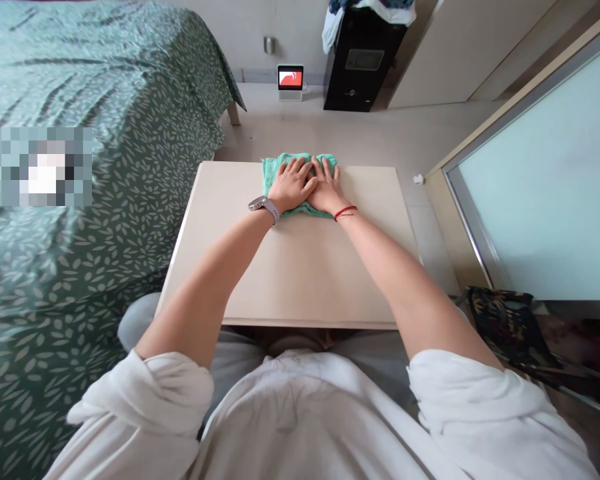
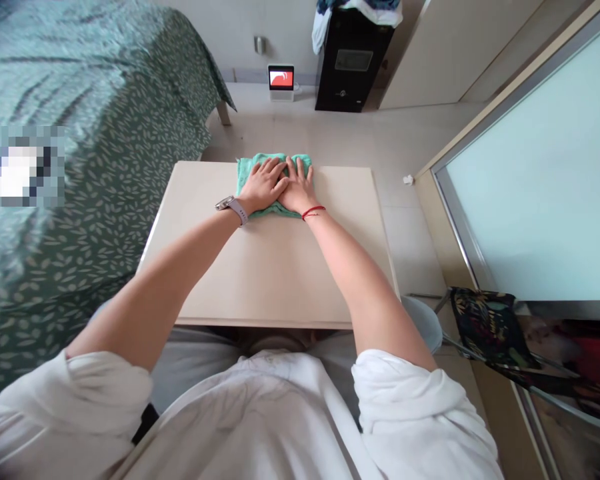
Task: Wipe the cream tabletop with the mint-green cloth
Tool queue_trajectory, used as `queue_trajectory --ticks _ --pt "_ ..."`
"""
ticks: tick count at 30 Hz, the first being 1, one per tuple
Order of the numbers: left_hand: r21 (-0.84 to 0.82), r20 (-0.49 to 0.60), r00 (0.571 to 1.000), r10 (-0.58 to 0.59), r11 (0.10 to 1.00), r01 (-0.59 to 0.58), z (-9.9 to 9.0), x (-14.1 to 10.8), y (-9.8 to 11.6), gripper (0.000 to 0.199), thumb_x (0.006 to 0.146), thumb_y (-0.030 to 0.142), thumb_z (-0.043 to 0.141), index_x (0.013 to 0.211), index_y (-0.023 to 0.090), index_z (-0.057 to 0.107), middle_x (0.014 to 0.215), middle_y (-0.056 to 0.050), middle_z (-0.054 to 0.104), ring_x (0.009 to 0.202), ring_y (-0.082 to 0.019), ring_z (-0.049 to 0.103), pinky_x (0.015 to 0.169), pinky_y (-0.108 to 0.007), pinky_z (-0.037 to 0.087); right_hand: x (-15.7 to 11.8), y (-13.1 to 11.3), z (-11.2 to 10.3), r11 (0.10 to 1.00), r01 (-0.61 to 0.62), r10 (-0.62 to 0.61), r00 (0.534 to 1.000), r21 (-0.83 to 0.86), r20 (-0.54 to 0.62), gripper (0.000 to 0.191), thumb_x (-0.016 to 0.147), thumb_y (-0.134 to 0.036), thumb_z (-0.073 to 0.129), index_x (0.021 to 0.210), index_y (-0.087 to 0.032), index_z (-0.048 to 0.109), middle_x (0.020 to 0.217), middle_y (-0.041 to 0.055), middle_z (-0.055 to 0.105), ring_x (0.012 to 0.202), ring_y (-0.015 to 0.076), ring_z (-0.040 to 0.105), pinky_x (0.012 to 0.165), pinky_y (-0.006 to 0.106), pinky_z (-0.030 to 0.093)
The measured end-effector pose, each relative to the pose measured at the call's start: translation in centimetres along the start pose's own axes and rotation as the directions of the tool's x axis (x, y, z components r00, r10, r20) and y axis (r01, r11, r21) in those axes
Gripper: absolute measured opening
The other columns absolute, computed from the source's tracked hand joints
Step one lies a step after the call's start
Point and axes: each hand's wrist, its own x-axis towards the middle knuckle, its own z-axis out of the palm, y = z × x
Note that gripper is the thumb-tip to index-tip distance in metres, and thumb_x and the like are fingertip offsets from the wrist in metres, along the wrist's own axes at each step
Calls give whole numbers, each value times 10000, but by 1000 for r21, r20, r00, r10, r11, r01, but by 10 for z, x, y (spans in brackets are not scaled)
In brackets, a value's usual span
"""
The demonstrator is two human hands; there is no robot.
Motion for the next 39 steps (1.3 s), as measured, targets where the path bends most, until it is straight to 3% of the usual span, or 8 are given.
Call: queue_trajectory --ticks 3,7,16,19,22,27,31,39 --pt "-6 29 999 -20 1000 20 2 -22 11 771 1147 448 361 1824 84 422 1922 -192 308 1813 -368 224 1478 -593 127 -20 -2 1 998 65 -65 998 -9 22 846 1154 -594 428 1888 -187 315 1984 198 181 1823 504 111 1406 863 86" --pt "8 57 998 -10 1000 10 4 -63 30 799 1158 482 412 1837 63 380 1934 -227 245 1819 -409 183 1473 -621 118 -63 -13 3 995 86 -83 995 -56 59 834 1158 -541 439 1903 -208 270 1991 195 147 1823 512 100 1394 867 133" --pt "-7 148 959 241 970 -243 29 -173 86 1229 1055 893 517 1812 -57 332 1893 -365 164 1804 -522 124 1440 -738 127 -218 -37 30 993 36 -37 999 -108 -4 856 1141 -491 468 1891 -123 283 1963 251 208 1813 534 151 1397 852 203" --pt "-22 149 960 237 971 -237 37 -205 110 1317 991 964 539 1821 -37 334 1893 -346 142 1805 -514 99 1452 -731 127 -262 -40 30 993 42 -45 999 -108 -22 841 1128 -440 449 1904 -169 268 1950 229 273 1816 511 188 1394 854 244" --pt "-28 172 961 216 976 -215 40 -221 128 1352 973 978 540 1835 -37 306 1890 -336 104 1805 -517 73 1449 -762 129 -282 -39 27 994 40 -41 999 -99 1 856 1109 -402 441 1921 -247 219 1940 187 320 1818 480 214 1399 854 265" --pt "-66 176 962 209 977 -201 40 -191 126 1333 985 939 561 1843 -40 273 1906 -326 96 1805 -530 69 1444 -780 128 -254 -20 19 994 41 -35 998 -101 57 884 1112 -394 458 1929 -245 155 1959 190 269 1826 479 179 1403 855 241" --pt "-51 148 976 157 987 -151 36 -129 111 1224 1036 870 567 1853 2 288 1930 -285 143 1808 -524 115 1467 -713 125 -194 9 10 995 37 -31 998 -95 63 882 1132 -424 490 1924 -232 153 1973 208 219 1827 489 149 1392 857 231" --pt "-9 95 989 110 994 -110 33 -13 80 1037 1130 717 530 1855 16 292 1918 -322 182 1803 -518 147 1427 -747 117 -73 67 -7 999 32 -30 999 -42 44 849 1140 -473 512 1908 -249 227 1989 172 186 1828 470 126 1404 828 184"
